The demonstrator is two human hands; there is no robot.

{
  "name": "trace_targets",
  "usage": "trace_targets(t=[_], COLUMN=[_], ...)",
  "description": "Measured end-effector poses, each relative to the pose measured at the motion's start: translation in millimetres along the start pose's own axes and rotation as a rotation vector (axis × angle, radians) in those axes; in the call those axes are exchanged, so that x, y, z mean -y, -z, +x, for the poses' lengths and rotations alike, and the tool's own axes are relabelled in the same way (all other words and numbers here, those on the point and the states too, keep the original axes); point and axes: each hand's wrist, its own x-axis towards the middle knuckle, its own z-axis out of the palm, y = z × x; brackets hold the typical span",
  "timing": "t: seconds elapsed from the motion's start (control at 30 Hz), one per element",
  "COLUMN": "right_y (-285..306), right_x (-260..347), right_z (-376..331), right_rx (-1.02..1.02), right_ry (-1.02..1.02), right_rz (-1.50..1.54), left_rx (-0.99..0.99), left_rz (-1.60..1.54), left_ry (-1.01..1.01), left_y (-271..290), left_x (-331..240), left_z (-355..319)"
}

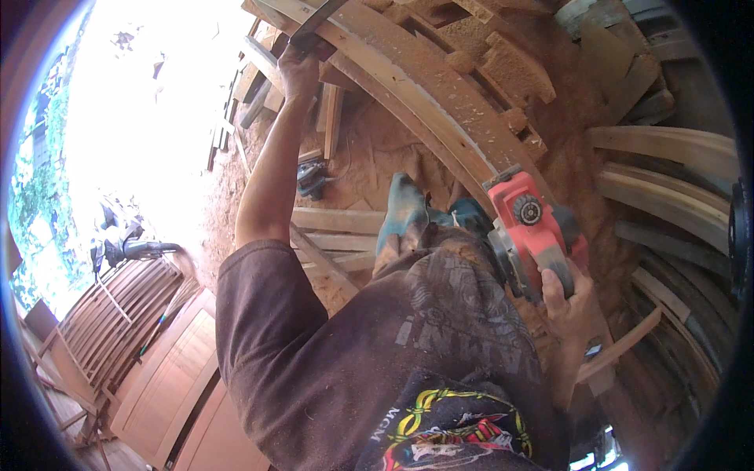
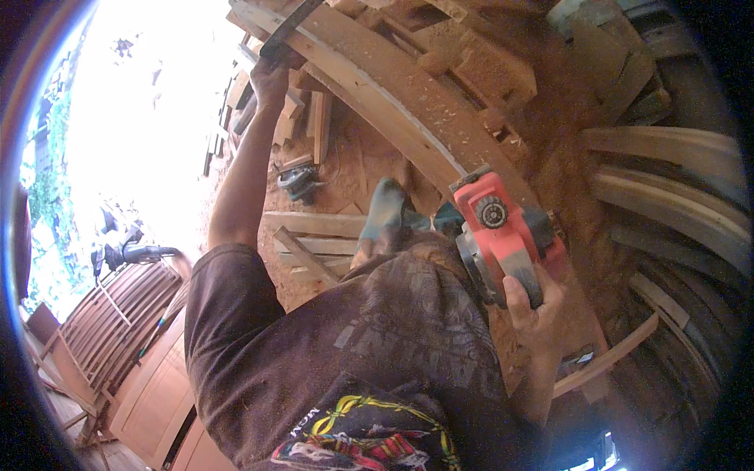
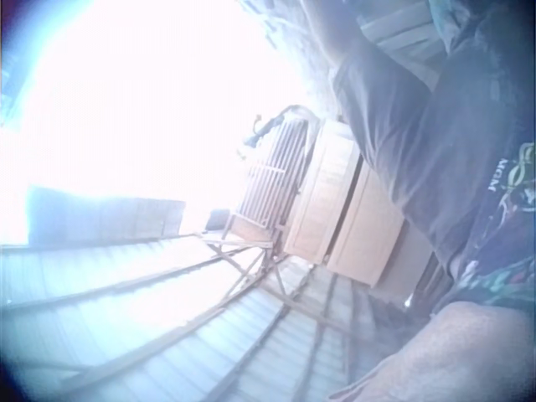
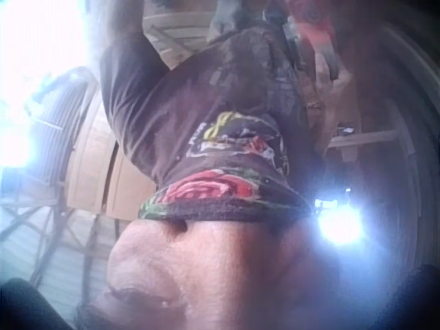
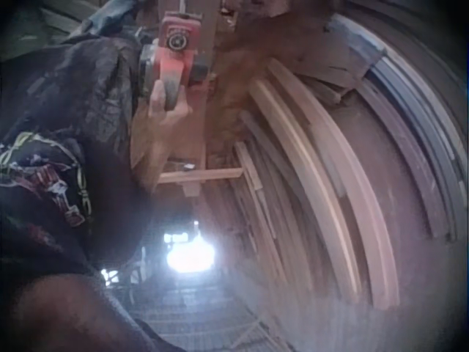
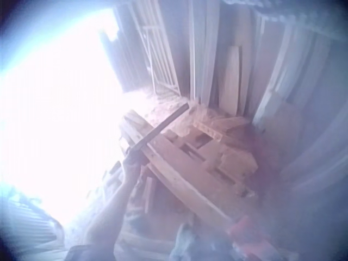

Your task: The person uses a handheld electric sander to smooth the surface of a long wooden plank. They repeatedly move the sander along the plank, pause to inspect the surface, and flip the plank to work on different sides.

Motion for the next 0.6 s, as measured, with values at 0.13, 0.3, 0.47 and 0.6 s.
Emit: trace_targets(t=[0.13, 0.3, 0.47, 0.6], right_y=[-1.9, -8.5, -11.9, -4.4], right_x=[7.8, -1.1, -1.4, 10.2], right_z=[2.4, -0.2, -6.2, -10.9], right_rx=[-0.001, -0.050, -0.085, -0.036], right_ry=[-0.050, -0.084, -0.097, -0.301], right_rz=[0.051, 0.126, 0.099, 0.066], left_rx=[-0.063, -0.129, -0.132, -0.100], left_rz=[0.120, 0.231, 0.213, 0.228], left_ry=[0.006, -0.057, -0.020, 0.025], left_y=[-6.9, 2.8, 49.9, 63.2], left_x=[-17.6, -13.1, 23.0, 35.3], left_z=[-6.8, 18.1, 97.3, 108.7])
